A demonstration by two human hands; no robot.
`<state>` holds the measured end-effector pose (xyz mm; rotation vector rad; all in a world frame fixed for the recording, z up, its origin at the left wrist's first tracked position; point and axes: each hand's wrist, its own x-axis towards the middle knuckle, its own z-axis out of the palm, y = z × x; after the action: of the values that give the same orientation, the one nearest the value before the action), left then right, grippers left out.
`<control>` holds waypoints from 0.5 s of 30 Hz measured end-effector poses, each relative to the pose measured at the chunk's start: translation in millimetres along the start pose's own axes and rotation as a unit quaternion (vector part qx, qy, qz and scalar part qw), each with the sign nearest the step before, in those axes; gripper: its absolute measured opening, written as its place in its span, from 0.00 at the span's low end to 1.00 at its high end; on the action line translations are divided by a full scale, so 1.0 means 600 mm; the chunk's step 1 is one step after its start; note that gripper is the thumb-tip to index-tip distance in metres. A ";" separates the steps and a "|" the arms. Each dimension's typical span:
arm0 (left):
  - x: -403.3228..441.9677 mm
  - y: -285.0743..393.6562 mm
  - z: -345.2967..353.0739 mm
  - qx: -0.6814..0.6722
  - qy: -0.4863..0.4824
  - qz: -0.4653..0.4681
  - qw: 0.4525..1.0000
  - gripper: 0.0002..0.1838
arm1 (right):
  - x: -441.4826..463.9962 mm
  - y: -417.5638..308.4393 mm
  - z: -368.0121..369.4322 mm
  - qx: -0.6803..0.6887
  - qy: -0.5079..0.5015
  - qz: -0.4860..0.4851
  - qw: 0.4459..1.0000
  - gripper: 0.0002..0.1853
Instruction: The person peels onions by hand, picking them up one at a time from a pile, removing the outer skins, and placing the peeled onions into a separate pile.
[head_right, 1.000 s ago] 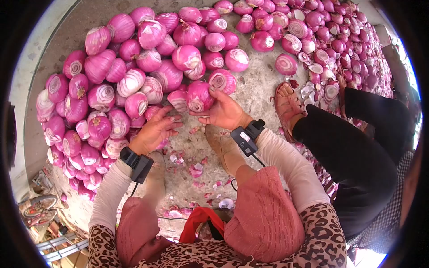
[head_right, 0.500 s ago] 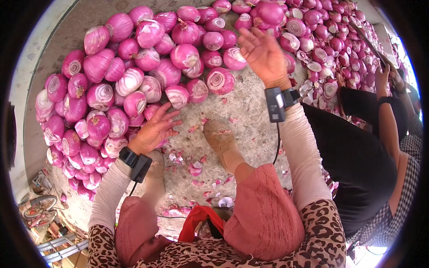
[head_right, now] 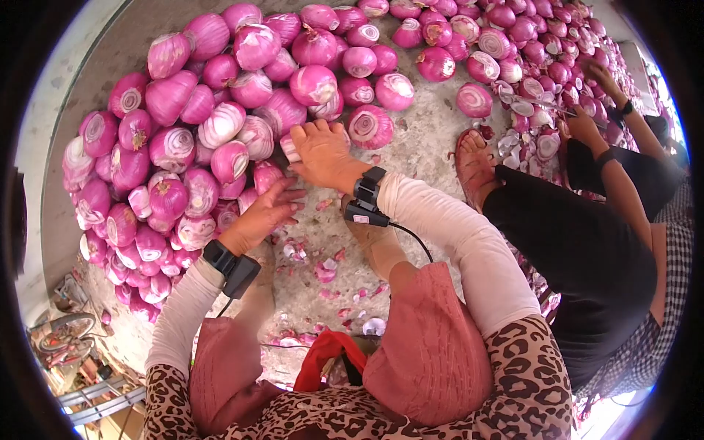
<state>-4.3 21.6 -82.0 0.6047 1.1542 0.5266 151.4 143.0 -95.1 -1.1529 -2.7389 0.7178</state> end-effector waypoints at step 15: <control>-0.018 -0.026 -0.031 0.007 0.034 -0.022 0.999 0.26 | -0.071 0.109 -0.043 0.854 -0.066 0.184 0.482 0.18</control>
<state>-24.3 6.4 -90.4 0.5756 1.2340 0.5045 231.1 162.8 -97.6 -0.8078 -0.4491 2.4908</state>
